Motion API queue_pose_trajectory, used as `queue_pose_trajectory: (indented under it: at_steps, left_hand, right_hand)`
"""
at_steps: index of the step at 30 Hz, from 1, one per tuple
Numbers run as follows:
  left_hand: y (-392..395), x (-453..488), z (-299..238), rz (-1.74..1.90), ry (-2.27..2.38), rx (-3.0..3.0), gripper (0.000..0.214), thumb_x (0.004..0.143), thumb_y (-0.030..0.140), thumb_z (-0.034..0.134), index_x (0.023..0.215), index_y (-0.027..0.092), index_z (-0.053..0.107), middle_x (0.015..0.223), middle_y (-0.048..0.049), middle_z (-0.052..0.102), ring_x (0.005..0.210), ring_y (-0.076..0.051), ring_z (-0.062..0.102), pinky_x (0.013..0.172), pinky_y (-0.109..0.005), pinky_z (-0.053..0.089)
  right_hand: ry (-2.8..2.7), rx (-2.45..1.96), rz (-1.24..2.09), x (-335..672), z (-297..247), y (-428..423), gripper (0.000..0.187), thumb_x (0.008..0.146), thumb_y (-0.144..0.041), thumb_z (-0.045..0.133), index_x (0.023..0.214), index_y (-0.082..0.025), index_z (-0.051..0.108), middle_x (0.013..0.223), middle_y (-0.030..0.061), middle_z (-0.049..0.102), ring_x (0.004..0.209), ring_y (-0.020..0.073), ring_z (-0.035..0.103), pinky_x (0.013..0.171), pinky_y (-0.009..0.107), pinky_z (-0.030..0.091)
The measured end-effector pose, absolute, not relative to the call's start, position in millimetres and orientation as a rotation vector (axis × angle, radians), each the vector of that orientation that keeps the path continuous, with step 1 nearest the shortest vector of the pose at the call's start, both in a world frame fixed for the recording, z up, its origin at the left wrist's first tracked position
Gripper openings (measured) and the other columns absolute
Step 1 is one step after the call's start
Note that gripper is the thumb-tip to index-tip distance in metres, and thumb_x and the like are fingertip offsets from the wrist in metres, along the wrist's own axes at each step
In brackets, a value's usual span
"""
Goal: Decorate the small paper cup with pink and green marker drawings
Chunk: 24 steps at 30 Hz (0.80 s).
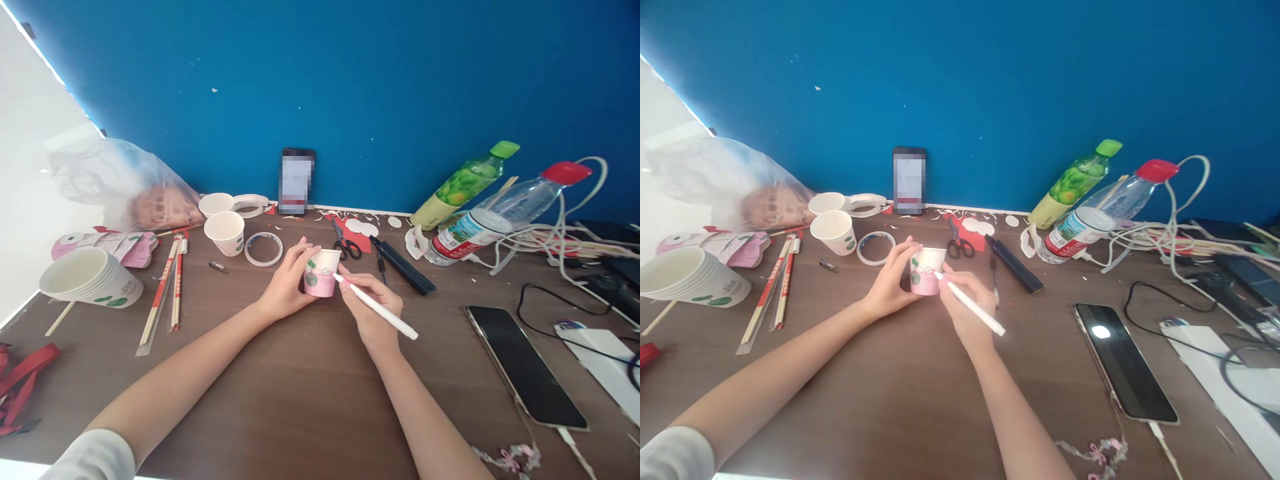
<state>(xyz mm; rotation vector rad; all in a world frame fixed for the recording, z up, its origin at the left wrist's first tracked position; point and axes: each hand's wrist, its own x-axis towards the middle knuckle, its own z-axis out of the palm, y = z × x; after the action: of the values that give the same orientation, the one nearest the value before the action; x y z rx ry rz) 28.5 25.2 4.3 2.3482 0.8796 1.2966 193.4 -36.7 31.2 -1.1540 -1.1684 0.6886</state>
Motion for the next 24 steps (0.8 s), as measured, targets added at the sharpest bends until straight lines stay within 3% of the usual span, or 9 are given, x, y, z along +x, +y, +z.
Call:
queue_pose_trajectory:
  at_steps: [17,24]
  left_hand:
    - [25.1,29.2,4.8,1.291,0.873,2.337,0.078,0.075,0.022,0.074,0.141,0.023,0.032,0.133,-0.0156,0.045,0.138,-0.036,0.039,0.110,-0.052,0.039]
    - [25.4,29.2,4.4,1.286,0.863,2.315,0.077,0.076,0.023,0.074,0.141,0.024,0.032,0.133,-0.0150,0.044,0.139,-0.035,0.038,0.112,-0.050,0.038]
  right_hand:
    - [-1.116,-1.204,0.696,194.4,28.1,-33.7,0.003,0.076,-0.022,0.072,0.075,-0.021,0.069,0.084,0.0043,0.071,0.103,0.0279,0.071,0.078,0.030,0.059]
    - [-1.095,-1.118,0.738,195.1,24.7,-30.8,0.006,0.076,-0.023,0.073,0.074,-0.021,0.068,0.083,0.0026,0.068,0.105,0.0285,0.070,0.090,0.037,0.056]
